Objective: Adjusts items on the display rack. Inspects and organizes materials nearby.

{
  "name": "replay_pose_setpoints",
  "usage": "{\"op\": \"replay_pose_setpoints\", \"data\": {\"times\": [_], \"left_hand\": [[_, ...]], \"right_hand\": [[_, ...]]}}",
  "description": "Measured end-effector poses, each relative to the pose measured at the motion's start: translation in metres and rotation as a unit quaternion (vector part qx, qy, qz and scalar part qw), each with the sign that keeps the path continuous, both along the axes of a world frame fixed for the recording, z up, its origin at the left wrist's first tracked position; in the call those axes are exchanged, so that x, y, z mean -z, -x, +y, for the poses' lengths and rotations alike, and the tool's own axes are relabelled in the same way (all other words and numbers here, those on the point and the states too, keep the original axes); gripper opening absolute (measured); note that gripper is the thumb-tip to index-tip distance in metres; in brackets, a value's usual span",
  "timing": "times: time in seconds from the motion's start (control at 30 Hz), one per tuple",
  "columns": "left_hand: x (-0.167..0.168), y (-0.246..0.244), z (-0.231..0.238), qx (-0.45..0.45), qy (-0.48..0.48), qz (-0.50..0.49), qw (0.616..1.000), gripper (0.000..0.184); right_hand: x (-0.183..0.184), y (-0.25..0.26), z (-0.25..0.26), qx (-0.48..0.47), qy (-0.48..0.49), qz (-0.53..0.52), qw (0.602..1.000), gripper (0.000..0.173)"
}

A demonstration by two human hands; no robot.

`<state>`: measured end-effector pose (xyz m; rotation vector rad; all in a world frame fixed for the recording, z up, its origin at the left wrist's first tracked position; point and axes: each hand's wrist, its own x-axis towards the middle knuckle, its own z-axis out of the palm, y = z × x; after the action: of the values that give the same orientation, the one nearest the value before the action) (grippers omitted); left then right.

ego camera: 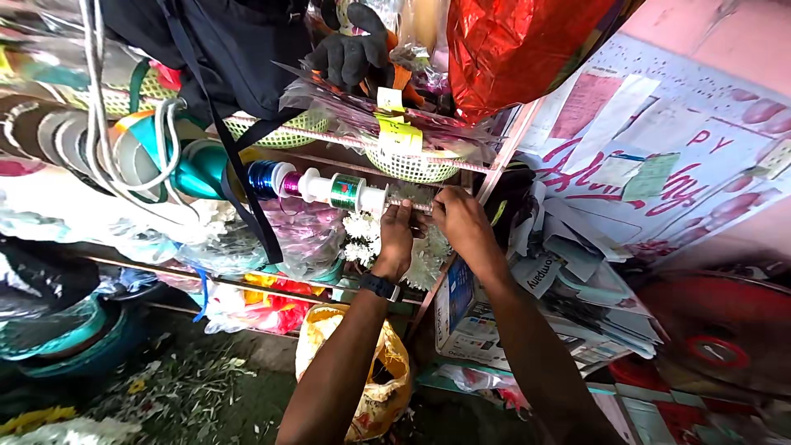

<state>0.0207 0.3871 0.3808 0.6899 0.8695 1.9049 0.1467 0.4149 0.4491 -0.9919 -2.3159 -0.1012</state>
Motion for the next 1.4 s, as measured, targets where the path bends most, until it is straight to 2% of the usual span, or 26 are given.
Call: {"op": "replay_pose_setpoints", "data": {"times": [0.1,0.27,0.4,0.47,0.57,0.63,0.67,0.73,0.83,0.87,0.9,1.0,1.13,1.3,1.4], "left_hand": [[0.001,0.0,0.0,0.004,-0.009,0.006,1.0,0.034],[0.003,-0.001,0.001,0.009,-0.021,0.019,1.0,0.035],[0.006,-0.001,0.002,0.009,-0.032,0.01,0.999,0.034],[0.005,-0.002,0.002,0.008,-0.034,0.003,0.999,0.034],[0.004,-0.003,0.0,0.007,-0.04,-0.005,0.999,0.034],[0.004,-0.002,-0.003,0.009,-0.042,-0.004,0.999,0.034],[0.004,-0.002,-0.004,0.009,-0.041,-0.006,0.999,0.034],[0.003,-0.001,-0.003,0.012,-0.041,-0.015,0.999,0.032],[0.003,0.0,-0.002,0.015,-0.037,-0.018,0.999,0.031],[0.002,0.0,-0.002,0.015,-0.036,-0.017,0.999,0.031],[0.002,0.0,-0.003,0.016,-0.035,-0.016,0.999,0.031],[0.002,0.0,-0.003,0.017,-0.037,-0.02,0.999,0.03],[0.002,-0.001,-0.004,0.017,-0.034,-0.015,0.999,0.031],[0.002,-0.001,-0.003,0.017,-0.03,-0.01,0.999,0.031],[0.002,-0.002,-0.005,0.017,-0.026,-0.007,0.999,0.031]], "right_hand": [[-0.004,0.006,-0.002,0.023,-0.082,-0.098,0.992,0.015],[-0.016,0.003,0.014,-0.032,-0.166,-0.18,0.969,0.018],[-0.025,0.009,0.037,-0.088,-0.121,-0.191,0.97,0.02],[-0.034,0.017,0.032,-0.05,-0.056,-0.186,0.98,0.019],[-0.039,0.029,0.017,0.027,-0.006,-0.141,0.99,0.022],[-0.03,0.023,0.019,0.02,0.033,-0.043,0.998,0.026],[-0.021,0.016,0.023,-0.007,0.054,0.04,0.998,0.03],[-0.002,0.003,0.028,-0.048,0.116,0.212,0.969,0.035],[0.009,-0.01,0.025,-0.114,0.326,0.325,0.88,0.033],[0.01,-0.012,0.026,-0.146,0.39,0.343,0.842,0.029],[0.008,-0.012,0.028,-0.163,0.426,0.346,0.82,0.026],[0.006,-0.012,0.037,-0.171,0.446,0.338,0.81,0.022],[0.011,-0.013,0.052,-0.209,0.497,0.369,0.757,0.018],[0.01,-0.015,0.059,-0.219,0.472,0.358,0.775,0.018],[0.009,-0.005,0.058,-0.194,0.508,0.371,0.753,0.016]]}}
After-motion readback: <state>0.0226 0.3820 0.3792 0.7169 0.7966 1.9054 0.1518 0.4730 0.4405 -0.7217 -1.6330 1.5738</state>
